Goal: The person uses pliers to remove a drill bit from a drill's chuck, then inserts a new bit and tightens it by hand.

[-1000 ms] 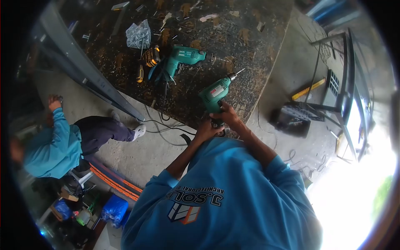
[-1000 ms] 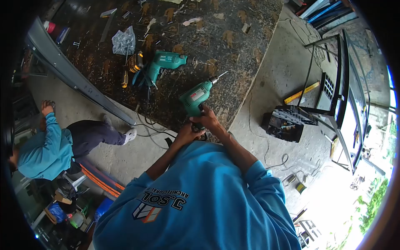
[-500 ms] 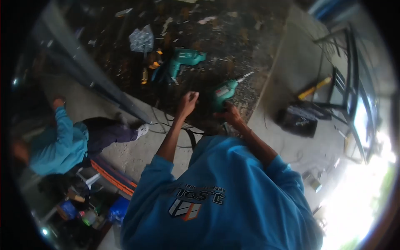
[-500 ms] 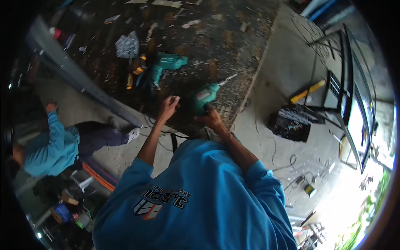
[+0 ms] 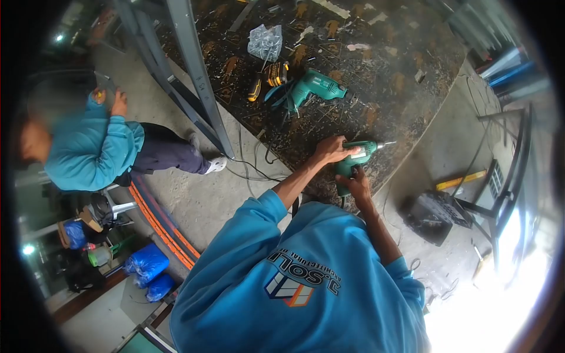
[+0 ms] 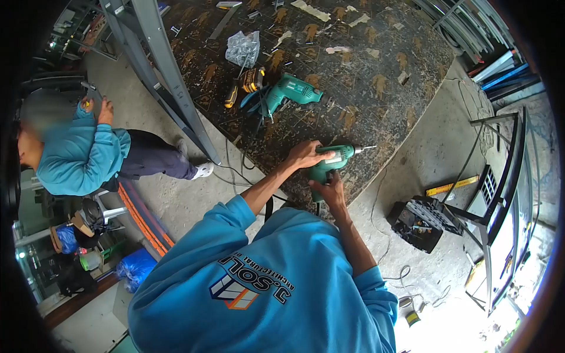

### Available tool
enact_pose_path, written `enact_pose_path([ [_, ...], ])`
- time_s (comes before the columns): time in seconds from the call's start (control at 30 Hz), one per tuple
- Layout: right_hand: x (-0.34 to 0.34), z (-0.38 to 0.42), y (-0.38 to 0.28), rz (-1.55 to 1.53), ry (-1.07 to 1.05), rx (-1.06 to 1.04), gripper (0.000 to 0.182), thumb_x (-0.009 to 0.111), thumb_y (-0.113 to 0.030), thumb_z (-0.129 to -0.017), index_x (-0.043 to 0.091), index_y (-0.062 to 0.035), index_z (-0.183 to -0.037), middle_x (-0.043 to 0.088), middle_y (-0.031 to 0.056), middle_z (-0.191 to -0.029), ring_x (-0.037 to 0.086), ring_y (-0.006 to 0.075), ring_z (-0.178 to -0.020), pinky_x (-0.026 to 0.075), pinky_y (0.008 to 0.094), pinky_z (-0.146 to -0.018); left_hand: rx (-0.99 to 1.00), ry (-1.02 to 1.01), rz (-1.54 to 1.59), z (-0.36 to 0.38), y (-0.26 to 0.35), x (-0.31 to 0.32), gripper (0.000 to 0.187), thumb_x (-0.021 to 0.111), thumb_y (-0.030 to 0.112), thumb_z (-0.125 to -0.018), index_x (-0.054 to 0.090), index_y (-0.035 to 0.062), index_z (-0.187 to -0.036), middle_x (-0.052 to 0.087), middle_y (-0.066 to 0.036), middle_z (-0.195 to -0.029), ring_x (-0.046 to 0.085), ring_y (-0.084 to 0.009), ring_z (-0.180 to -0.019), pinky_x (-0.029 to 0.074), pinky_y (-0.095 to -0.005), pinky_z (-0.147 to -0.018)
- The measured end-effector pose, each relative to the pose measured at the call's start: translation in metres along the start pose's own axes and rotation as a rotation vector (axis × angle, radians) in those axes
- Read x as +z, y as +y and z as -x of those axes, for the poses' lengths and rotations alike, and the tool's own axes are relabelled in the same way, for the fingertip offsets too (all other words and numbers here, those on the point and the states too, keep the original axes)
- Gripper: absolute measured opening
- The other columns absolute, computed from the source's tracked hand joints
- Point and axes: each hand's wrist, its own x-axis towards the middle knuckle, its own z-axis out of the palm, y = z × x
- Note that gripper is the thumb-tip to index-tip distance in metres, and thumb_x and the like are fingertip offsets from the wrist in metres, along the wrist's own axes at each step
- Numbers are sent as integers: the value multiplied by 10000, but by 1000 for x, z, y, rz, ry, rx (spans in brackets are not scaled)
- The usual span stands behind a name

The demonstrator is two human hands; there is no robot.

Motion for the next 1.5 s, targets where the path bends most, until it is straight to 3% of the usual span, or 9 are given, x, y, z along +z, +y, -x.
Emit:
enact_pose_path([
  [0.2,31,-3,16,554,413,-99,1217,804,-399,-508,49,81,-1332,356,266,-1266,483,367,-1074,391,420,-912,-137,111,-176,9,17,11,863,466,725,-696,489,-23,-1127,504,-264,-1099,569,-399,-938,488,-446,-741],
  [0.33,36,3,6,591,478,98,1105,742,-345,-595,24,6,-1357,444,271,-1206,475,433,-1071,391,451,-891,-116,85,-16,16,17,5,742,451,668,-754,530,-15,-1033,547,-247,-1028,569,-385,-918,472,-436,-755],
  [0.47,12,40,-37,659,397,93,1045,666,-148,-576,9,-123,-1388,512,238,-1144,544,398,-982,443,443,-821,-164,168,360,8,-17,-10,432,511,398,-847,547,-6,-998,554,-201,-1010,563,-364,-882,452,-423,-764],
  [0.63,-31,118,-87,617,247,-51,1061,668,10,-516,101,-122,-1403,531,205,-1126,562,284,-946,497,344,-746,311,444,-362,-12,-30,-6,284,519,-23,-766,552,21,-1045,486,-134,-1018,475,-290,-955,419,-367,-816],
  [0.97,-50,221,-167,469,16,-351,896,655,-65,-560,205,-48,-1335,574,219,-1063,619,306,-889,503,354,-758,400,359,-340,-21,-45,3,306,551,81,-818,535,7,-1114,483,-119,-1196,440,-304,-1085,368,-389,-937],
  [1.03,-49,217,-156,547,31,-331,883,667,-68,-562,219,-75,-1324,567,220,-1077,593,352,-935,491,374,-801,216,487,-68,-6,-10,4,386,520,331,-861,549,16,-1081,535,-142,-1143,499,-295,-1058,391,-397,-933],
  [1.1,-43,213,-162,639,9,-229,876,689,-75,-563,237,-70,-1313,554,226,-1094,579,358,-955,496,396,-790,-140,-94,1320,46,56,-13,539,483,510,-838,555,14,-1037,571,-181,-1063,550,-317,-982,423,-430,-878],
  [1.17,-47,197,-147,692,-58,-256,858,702,-93,-573,254,-63,-1304,550,221,-1102,570,358,-967,492,405,-793,-237,-595,1877,100,126,-31,510,472,511,-846,554,16,-939,594,-175,-934,573,-307,-904,462,-428,-805],
  [1.5,-33,165,-108,919,228,-520,742,702,-119,-616,333,-80,-1258,437,178,-1183,519,361,-994,463,428,-793,-109,-203,1913,118,143,-15,179,515,220,-822,477,70,-912,539,-105,-812,543,-281,-849,467,-410,-759],
])
